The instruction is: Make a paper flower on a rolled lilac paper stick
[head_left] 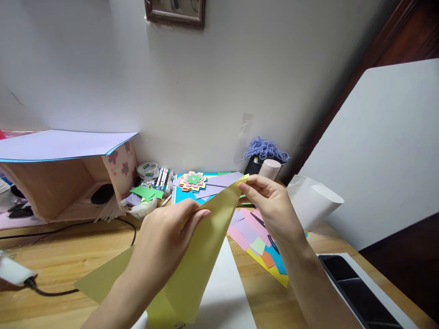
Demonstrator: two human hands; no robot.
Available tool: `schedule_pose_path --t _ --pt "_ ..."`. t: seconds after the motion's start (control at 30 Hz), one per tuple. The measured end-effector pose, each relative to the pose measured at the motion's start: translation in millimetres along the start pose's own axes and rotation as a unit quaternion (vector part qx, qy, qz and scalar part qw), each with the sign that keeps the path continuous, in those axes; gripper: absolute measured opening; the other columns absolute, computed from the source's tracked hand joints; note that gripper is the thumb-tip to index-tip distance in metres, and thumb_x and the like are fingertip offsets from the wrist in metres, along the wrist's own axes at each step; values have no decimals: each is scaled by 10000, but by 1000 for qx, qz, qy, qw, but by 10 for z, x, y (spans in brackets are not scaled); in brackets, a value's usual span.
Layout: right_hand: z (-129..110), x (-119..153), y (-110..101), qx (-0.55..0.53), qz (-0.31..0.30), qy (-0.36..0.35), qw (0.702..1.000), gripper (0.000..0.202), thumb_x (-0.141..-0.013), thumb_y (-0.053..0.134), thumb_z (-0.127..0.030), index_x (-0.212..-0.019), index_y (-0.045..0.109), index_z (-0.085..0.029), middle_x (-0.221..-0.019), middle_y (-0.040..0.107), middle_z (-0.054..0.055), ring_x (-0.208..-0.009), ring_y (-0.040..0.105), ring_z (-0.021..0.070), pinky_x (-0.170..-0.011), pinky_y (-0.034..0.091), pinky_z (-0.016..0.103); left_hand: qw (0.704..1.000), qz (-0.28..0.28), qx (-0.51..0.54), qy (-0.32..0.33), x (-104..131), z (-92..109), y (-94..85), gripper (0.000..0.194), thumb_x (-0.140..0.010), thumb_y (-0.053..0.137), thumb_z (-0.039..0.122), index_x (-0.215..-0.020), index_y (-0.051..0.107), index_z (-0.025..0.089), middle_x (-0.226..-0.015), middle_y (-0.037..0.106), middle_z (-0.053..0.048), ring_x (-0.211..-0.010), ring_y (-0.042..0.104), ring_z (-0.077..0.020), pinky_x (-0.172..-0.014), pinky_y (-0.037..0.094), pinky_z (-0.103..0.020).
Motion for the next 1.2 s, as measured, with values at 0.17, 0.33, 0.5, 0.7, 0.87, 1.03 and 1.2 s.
schedule_pose_path --t 0.17,0.33,0.5,0.7,0.87,1.03,1.2 --pt "1 -9 -39 -10 24 -21 999 148 -737 646 -341 -790 652 -204 -790 671 17 -696 621 136 -589 540 248 1000 -10 2 -4 -7 0 -15 289 -849 421 370 -667 557 192 -580 576 16 -507 469 -107 -475 271 -209" --pt "-12 -17 -48 -17 29 -27 999 129 -721 666 -326 -755 664 -201 -783 679 16 -666 621 120 -568 534 222 1000 -24 14 -9 -9 -31 5 274 -850 429 368 -687 571 200 -590 580 22 -529 477 -111 -492 275 -209" --pt "-1 -31 -64 -19 31 -22 999 126 -729 659 -323 -778 673 -208 -747 673 10 -658 619 115 -547 526 205 999 -26 16 -15 -22 -42 12 283 -847 428 380 -698 588 200 -584 578 18 -524 473 -115 -490 271 -212" --pt "4 -21 -77 -11 45 -28 999 136 -737 648 -321 -794 680 -202 -739 675 16 -655 620 122 -542 526 217 999 -31 18 -19 -52 -47 23 306 -846 419 391 -694 602 198 -572 575 12 -517 474 -117 -486 270 -213" --pt "-37 -17 -81 -12 67 -50 996 104 -716 668 -289 -779 683 -208 -748 683 13 -650 625 121 -528 522 211 999 -26 21 -19 -43 -40 22 295 -844 424 385 -695 602 204 -578 578 17 -524 476 -117 -485 272 -211" --pt "-70 -6 -66 -9 57 -48 997 110 -754 624 -289 -772 673 -192 -729 671 14 -646 622 117 -541 522 209 999 -28 28 -18 -42 -40 22 293 -846 425 382 -706 611 204 -593 592 13 -533 487 -117 -492 285 -211" --pt "-82 10 -57 1 63 -50 997 129 -776 592 -301 -757 649 -186 -731 663 13 -636 619 117 -542 524 216 998 -33 40 -20 -39 -53 26 289 -848 430 383 -714 614 205 -606 599 14 -546 496 -117 -501 297 -212"
Point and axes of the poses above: each hand's wrist, its own x-axis away from the middle knuckle, its own y-axis out of the palm, z = x × y, the point moved 4 cm from there along -x, towards the middle knuckle
